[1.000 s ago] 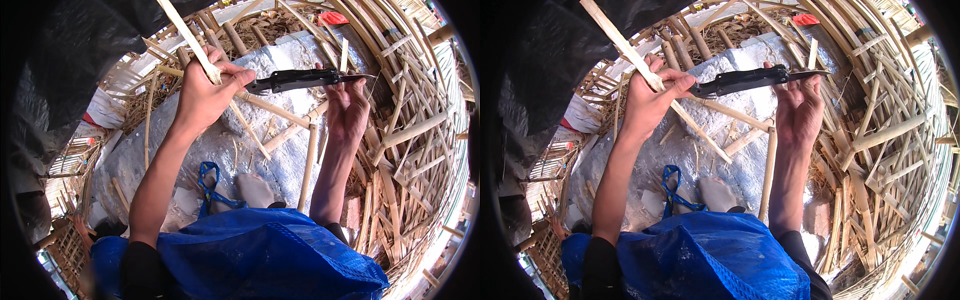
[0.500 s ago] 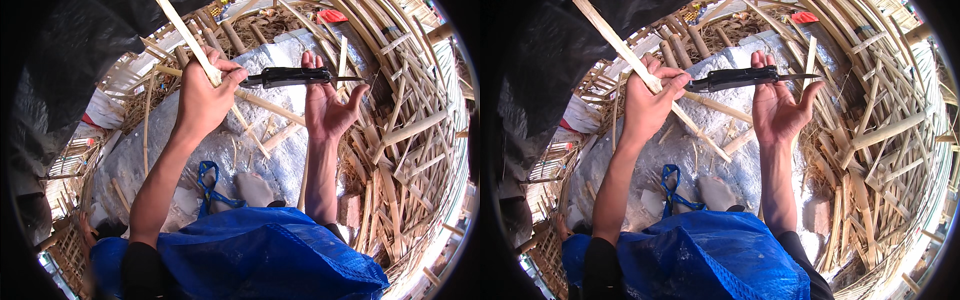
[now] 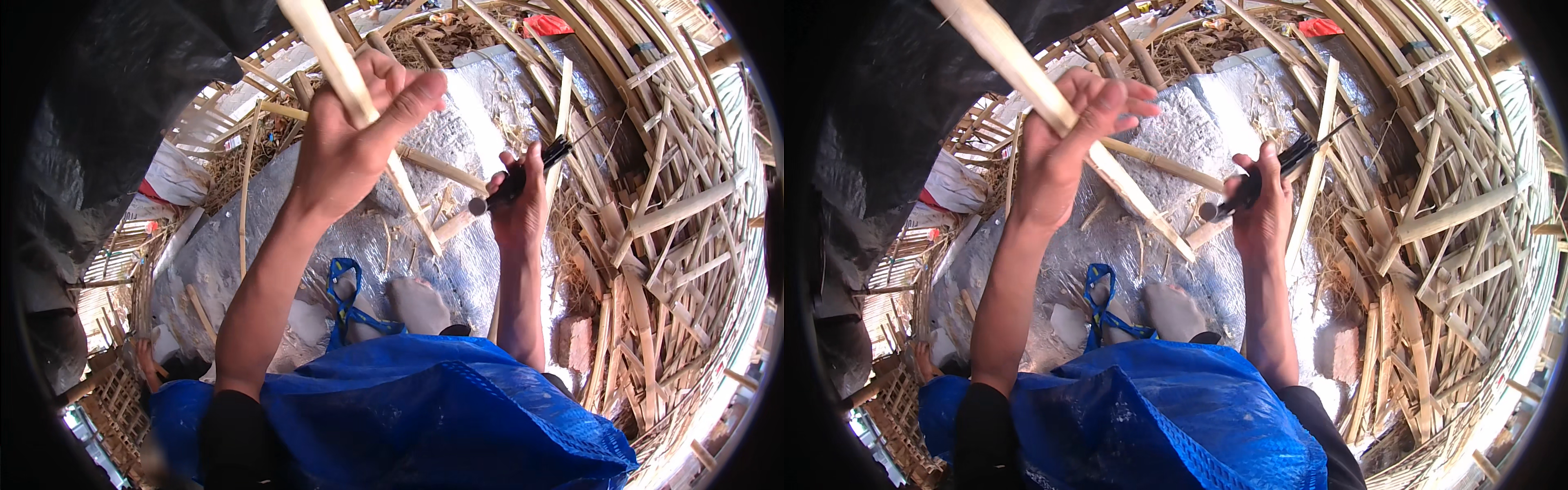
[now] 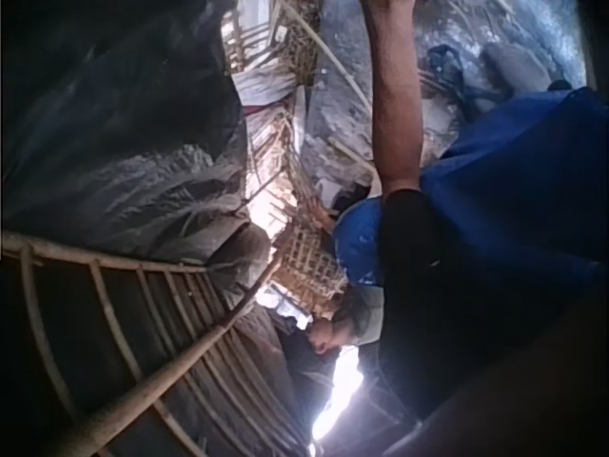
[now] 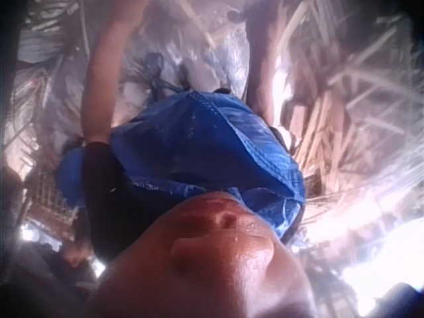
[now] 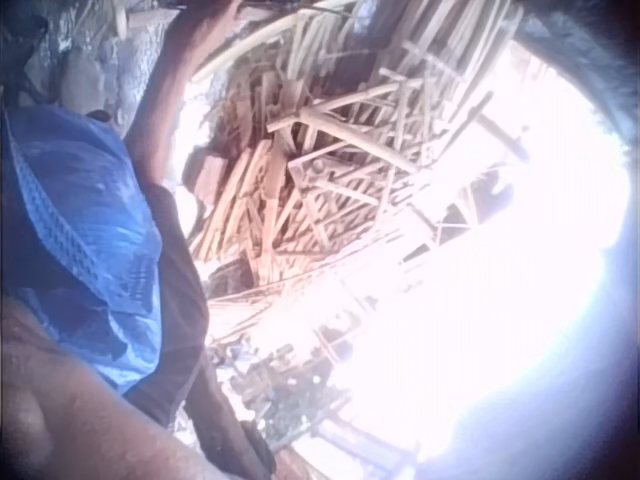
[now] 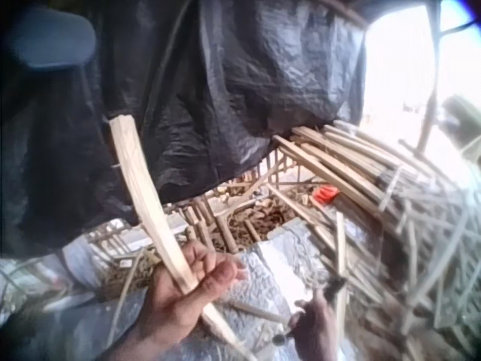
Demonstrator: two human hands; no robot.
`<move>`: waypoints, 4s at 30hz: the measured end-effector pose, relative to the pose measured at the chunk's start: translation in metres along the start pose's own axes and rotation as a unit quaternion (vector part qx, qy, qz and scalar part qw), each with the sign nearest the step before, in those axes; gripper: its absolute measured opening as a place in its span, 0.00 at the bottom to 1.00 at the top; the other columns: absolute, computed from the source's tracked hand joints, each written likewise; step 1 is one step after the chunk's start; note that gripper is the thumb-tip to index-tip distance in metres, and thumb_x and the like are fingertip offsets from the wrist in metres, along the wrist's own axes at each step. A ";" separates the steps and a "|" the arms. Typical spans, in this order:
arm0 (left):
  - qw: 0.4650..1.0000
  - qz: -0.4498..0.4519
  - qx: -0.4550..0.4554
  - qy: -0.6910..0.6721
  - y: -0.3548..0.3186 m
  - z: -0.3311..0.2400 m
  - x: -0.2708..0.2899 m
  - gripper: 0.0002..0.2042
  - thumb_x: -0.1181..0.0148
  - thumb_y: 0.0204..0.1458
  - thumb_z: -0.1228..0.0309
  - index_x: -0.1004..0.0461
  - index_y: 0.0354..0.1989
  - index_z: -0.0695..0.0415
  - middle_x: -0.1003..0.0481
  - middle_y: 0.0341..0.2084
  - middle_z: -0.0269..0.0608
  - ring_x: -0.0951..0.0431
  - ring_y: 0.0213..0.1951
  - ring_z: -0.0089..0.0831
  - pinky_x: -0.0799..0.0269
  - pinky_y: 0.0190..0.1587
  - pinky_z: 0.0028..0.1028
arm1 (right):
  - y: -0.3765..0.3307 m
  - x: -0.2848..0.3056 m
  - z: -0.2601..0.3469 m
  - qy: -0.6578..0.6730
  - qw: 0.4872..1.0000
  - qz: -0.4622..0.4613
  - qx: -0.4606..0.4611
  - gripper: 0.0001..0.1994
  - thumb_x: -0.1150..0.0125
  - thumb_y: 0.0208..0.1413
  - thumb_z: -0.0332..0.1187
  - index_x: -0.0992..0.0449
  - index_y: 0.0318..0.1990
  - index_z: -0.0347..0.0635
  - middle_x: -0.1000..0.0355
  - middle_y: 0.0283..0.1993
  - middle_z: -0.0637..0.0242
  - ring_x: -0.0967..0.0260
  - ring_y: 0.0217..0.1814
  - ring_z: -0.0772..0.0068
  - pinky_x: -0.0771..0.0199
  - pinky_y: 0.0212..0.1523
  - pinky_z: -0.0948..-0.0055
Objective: The person holds a thin wooden strip and uses a small knife to shave and smooth its edges, repeatedly drawing the blade along the surface.
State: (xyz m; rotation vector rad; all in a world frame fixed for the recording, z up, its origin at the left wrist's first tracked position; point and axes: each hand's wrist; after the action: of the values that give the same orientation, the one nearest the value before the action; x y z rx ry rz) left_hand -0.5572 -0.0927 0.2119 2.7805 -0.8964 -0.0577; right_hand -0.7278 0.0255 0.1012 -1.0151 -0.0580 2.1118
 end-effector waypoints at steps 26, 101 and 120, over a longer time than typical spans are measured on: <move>0.906 -0.141 -0.334 -0.217 0.000 -0.037 0.013 0.21 0.72 0.69 0.51 0.38 0.33 0.52 0.31 0.28 0.44 0.31 0.36 0.35 0.37 0.45 0.35 | -0.099 -0.036 0.007 -0.444 0.853 0.249 0.117 0.19 0.56 0.71 0.44 0.35 0.53 0.35 0.34 0.29 0.68 0.42 0.26 0.76 0.41 0.29 0.75; 0.964 -0.067 -0.220 -0.135 -0.042 -0.130 0.039 0.24 0.72 0.70 0.63 0.49 0.15 0.47 0.48 0.10 0.31 0.50 0.14 0.22 0.51 0.22 0.25 | -0.069 -0.019 -0.004 -0.596 0.768 0.215 0.092 0.17 0.57 0.71 0.42 0.38 0.43 0.31 0.31 0.24 0.36 0.31 0.31 0.29 0.36 0.33 0.43; 0.940 0.175 -0.249 -0.151 -0.028 -0.125 0.065 0.27 0.67 0.69 0.52 0.47 0.13 0.45 0.47 0.06 0.25 0.52 0.09 0.17 0.49 0.18 0.21 | -0.052 -0.011 -0.012 -0.490 0.854 0.144 -0.103 0.24 0.61 0.71 0.49 0.35 0.35 0.33 0.30 0.18 0.59 0.28 0.17 0.64 0.28 0.19 0.64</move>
State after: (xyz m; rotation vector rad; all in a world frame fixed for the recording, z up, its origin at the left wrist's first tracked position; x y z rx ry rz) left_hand -0.4752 -0.0836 0.3299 2.1429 -1.2338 -0.5800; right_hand -0.6829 0.0511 0.1185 0.0649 -0.6797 2.7362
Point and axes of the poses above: each hand's wrist, its own y-axis towards the middle knuckle, its own x-axis out of the back of the hand, z = x × y
